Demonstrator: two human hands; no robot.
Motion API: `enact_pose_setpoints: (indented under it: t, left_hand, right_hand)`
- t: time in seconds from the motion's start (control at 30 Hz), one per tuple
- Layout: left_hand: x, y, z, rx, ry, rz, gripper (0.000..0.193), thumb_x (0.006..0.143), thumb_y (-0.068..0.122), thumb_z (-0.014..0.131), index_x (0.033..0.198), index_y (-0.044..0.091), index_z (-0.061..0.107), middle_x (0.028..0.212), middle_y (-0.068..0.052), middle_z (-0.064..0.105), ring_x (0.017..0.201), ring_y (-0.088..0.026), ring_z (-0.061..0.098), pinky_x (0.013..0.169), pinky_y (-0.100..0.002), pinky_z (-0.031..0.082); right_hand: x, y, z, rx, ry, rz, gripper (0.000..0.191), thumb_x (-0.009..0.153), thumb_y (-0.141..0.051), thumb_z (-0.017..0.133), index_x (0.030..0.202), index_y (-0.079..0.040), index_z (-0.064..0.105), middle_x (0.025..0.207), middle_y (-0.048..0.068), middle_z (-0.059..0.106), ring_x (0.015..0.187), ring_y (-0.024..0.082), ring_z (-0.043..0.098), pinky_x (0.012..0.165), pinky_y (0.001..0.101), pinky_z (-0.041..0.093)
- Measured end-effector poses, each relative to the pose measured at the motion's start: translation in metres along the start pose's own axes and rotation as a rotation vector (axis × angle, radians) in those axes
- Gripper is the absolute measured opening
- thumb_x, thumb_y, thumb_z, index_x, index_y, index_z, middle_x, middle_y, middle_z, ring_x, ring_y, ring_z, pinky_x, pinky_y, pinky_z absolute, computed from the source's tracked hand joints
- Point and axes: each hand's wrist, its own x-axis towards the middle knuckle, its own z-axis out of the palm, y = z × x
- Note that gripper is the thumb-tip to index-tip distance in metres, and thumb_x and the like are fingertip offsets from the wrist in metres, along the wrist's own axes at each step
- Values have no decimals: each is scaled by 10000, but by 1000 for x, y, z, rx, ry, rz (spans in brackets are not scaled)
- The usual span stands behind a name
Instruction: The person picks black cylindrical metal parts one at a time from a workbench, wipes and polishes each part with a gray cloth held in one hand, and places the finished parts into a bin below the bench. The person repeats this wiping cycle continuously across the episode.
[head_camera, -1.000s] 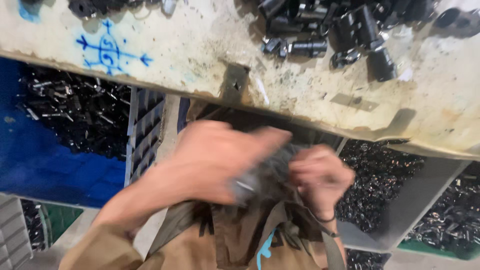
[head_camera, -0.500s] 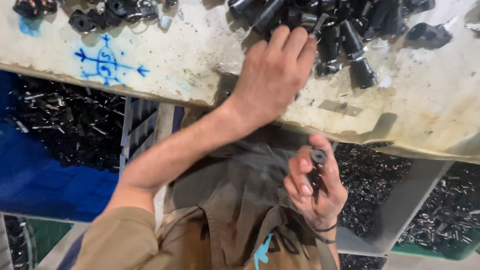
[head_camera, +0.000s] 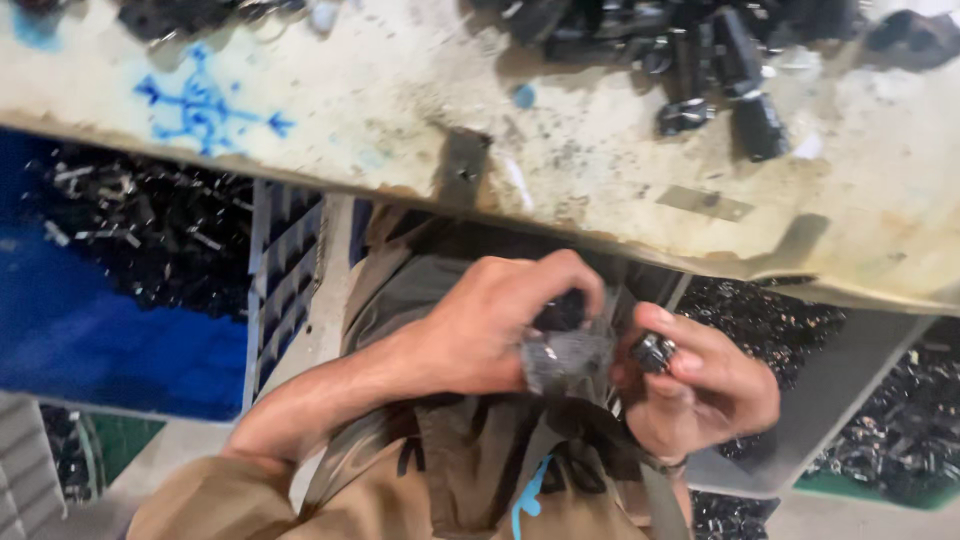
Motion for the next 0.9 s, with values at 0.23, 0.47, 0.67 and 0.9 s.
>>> enact_pose_setpoints:
  t: [0.23,0.47,0.67,0.9]
  left_hand:
    - [-5,11,1,176,-53,137,1043,656,207,821,1554,94,304,901,-42,664,869,-300,684,755,-393,475]
    - [-4,7,5,474,-283,149,1263,479,220,817,1604,38,274,716,-11,577,649,-251,577,636,-413,371]
    - [-3,6,-17,1090,-5,427,605,1029,199,623,1576,107,381,663,47,404,554,-109,430,558,-310,349]
    - [-62,69,-84,1665,156,-367,758,600,221,690,1317,-14,617,1112,-129,635,1032,-292,608,874,-428,473]
  right_hand:
    - [24,-12,12,-387,-270,-175,152,892,10,797,993,-27,690,1028,210,766,770,260,778,626,255,563]
    - [31,-30,-2,-453,-473,42,307,619,30,792,915,3,718,846,123,657,742,202,632,627,264,458]
    - [27,-9,19,-491,-507,111,239,738,20,778,968,-1,717,803,66,644,728,161,627,615,283,454]
    - [11,13,10,811,185,734,452,1077,-172,579,1511,-108,473,1234,147,669,659,91,489,472,214,412]
